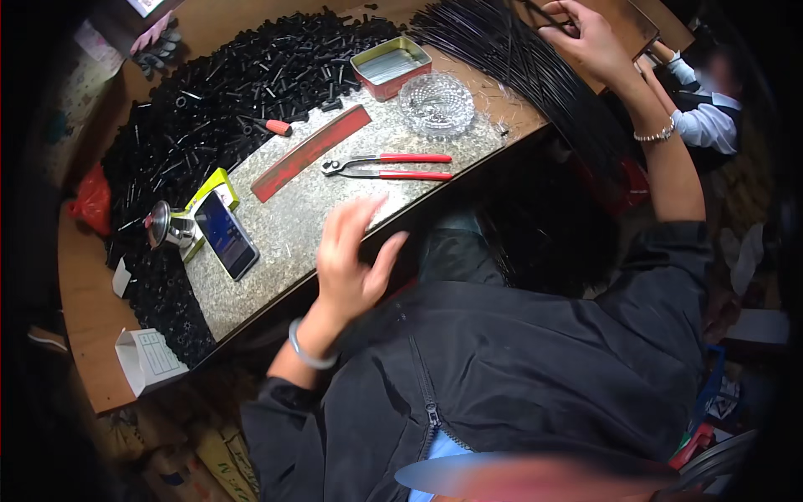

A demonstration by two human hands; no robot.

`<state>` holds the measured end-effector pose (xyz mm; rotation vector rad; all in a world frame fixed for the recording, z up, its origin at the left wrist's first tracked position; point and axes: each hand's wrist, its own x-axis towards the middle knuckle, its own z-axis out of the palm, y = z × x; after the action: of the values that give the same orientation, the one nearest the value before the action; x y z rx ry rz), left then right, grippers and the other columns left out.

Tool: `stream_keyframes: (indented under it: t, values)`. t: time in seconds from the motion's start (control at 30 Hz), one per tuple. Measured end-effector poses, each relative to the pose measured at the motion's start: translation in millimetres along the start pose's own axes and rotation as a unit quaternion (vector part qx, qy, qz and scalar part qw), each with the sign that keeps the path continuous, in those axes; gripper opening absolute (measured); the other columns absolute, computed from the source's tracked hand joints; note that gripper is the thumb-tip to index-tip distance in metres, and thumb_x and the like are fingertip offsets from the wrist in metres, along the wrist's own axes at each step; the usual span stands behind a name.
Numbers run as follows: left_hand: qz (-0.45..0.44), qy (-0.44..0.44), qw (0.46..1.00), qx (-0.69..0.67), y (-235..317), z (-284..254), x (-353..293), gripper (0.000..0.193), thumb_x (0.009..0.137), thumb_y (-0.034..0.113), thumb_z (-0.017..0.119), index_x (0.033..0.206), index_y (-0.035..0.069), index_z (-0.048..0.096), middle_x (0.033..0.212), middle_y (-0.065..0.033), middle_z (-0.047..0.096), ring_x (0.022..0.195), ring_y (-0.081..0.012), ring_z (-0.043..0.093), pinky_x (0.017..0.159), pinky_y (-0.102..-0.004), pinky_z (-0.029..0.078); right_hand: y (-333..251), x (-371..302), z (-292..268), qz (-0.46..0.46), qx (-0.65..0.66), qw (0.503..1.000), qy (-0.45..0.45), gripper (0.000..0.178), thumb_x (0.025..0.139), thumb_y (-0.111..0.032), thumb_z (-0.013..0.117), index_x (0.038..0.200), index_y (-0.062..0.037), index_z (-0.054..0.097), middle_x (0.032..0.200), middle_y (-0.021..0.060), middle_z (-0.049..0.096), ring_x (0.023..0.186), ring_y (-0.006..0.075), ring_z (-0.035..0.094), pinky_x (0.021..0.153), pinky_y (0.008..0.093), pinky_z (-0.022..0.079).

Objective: Assembling bundles of black wires by arranging them and using pliers to secure or trim connectors.

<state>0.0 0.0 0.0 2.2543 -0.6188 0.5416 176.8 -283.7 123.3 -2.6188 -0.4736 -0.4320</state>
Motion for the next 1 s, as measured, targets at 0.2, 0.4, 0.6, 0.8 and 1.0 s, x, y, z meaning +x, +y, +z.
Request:
stream_keyframes:
  t: [0.2, 0.4, 0.6, 0.8, 1.0]
  values:
    - [-0.056, 0.151, 0.987, -0.001, 4, 0, 98, 0.088, 0.064, 0.028, 0.076, 0.128, -0.008, 0.028, 0.126, -0.0267, 0.038, 0.121, -0.0352, 0.036, 0.098, -0.0391, 0.033, -79, -29, 14, -0.136, 0.212, 0.959, -0.133, 0.036, 0.076, -0.011, 0.064, 0.108, -0.0013, 0.05, 0.093, 0.0085, 0.058, 0.082, 0.0112, 0.055, 0.073, 0.0234, 0.045]
    - [-0.159, 0.133, 0.926, -0.314, 5, -7, 95, 0.066, 0.066, 0.02, 0.072, 0.12, -0.002, 0.04, 0.119, -0.021, 0.047, 0.116, -0.0302, 0.043, 0.094, -0.0383, 0.037, -108, -38, 42, -0.218, 0.357, 0.879, -0.23, 0.047, 0.081, -0.008, 0.061, 0.122, 0.001, 0.039, 0.093, 0.0044, 0.056, 0.081, 0.0053, 0.054, 0.068, 0.0186, 0.047]
    - [0.009, 0.153, 0.938, -0.312, -19, -8, 82, 0.043, 0.077, 0.003, 0.059, 0.117, 0.0, 0.042, 0.099, -0.0059, 0.056, 0.089, -0.0119, 0.055, 0.079, -0.0246, 0.045, -134, -45, 49, -0.143, 0.502, 0.78, -0.346, 0.051, 0.088, -0.013, 0.052, 0.132, -0.0028, 0.029, 0.077, -0.0002, 0.052, 0.049, 0.0019, 0.042, 0.042, 0.0129, 0.036]
    - [-0.073, 0.268, 0.886, -0.372, -19, -48, 70, 0.022, 0.088, 0.006, 0.048, 0.109, 0.0, 0.053, 0.089, -0.0081, 0.063, 0.075, -0.0094, 0.057, 0.067, -0.0199, 0.045, -115, -69, 33, -0.056, 0.463, 0.757, -0.457, 0.044, 0.089, -0.017, 0.048, 0.127, -0.0031, 0.03, 0.067, 0.0077, 0.056, 0.04, 0.0072, 0.046, 0.035, 0.0171, 0.035]
    - [-0.063, 0.187, 0.954, -0.224, -27, -68, 54, 0.037, 0.079, -0.004, 0.038, 0.114, -0.004, 0.05, 0.092, -0.0119, 0.065, 0.087, -0.0172, 0.061, 0.082, -0.0283, 0.046, -81, -102, 37, 0.023, 0.47, 0.755, -0.456, 0.032, 0.088, -0.015, 0.05, 0.115, 0.0017, 0.045, 0.063, 0.0056, 0.055, 0.043, 0.0064, 0.047, 0.041, 0.016, 0.038]
